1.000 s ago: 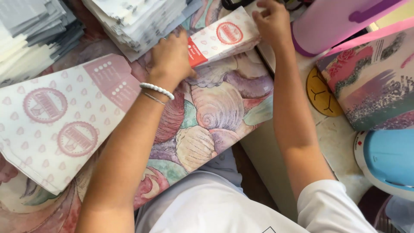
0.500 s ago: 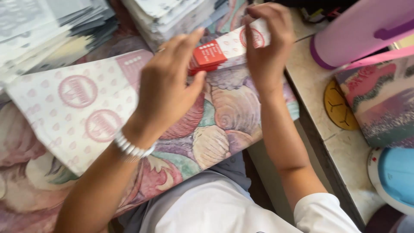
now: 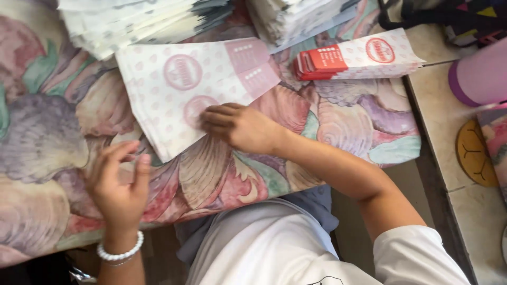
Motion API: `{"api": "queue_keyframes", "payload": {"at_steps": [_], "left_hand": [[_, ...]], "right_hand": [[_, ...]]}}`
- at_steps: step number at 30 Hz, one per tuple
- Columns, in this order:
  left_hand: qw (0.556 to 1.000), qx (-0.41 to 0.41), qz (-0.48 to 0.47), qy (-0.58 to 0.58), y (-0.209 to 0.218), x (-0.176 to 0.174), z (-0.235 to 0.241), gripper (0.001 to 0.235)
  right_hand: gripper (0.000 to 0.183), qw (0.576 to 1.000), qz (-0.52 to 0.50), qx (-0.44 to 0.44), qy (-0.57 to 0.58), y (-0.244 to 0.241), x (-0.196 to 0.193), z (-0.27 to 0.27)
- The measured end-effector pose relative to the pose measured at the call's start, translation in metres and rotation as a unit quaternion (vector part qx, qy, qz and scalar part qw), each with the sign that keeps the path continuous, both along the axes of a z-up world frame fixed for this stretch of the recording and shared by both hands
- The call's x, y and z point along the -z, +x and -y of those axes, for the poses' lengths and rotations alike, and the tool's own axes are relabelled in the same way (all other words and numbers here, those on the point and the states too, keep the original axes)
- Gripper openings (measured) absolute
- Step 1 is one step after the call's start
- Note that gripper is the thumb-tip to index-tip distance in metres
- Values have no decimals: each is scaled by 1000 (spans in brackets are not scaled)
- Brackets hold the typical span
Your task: Folding printed paper sheets into bags and organizing them into stacks on a workspace.
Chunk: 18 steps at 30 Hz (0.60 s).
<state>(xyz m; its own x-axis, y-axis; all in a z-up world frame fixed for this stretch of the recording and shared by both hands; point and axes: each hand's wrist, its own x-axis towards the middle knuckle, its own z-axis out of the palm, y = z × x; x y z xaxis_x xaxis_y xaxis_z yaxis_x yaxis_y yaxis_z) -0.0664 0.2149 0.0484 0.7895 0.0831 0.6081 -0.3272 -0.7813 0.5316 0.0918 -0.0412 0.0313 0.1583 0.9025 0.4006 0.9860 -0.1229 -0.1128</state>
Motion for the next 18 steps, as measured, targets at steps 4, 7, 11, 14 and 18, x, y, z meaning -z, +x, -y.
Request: {"api": "queue_keyframes", "payload": {"at_steps": [4,7,11,14,18], "left_hand": [[999,-18,9,-40,4,9,16,29],[1000,-9,13,-18,14,7,26,42],[997,-57,-45,37,25,17,25,19],[994,-46,-85,54,28,17,24,31],[975,-16,-107,195,25,9,25,51]], "right_hand": [[9,988,-76,47,123,7,1,-13],[9,936,-298,91,164,12,9,-14],[11,883,-385,159,218,14,7,-15],[12,875,-366,180,261,12,13,-15],[27,928,-289,93,218,-1,-26,-17]]}}
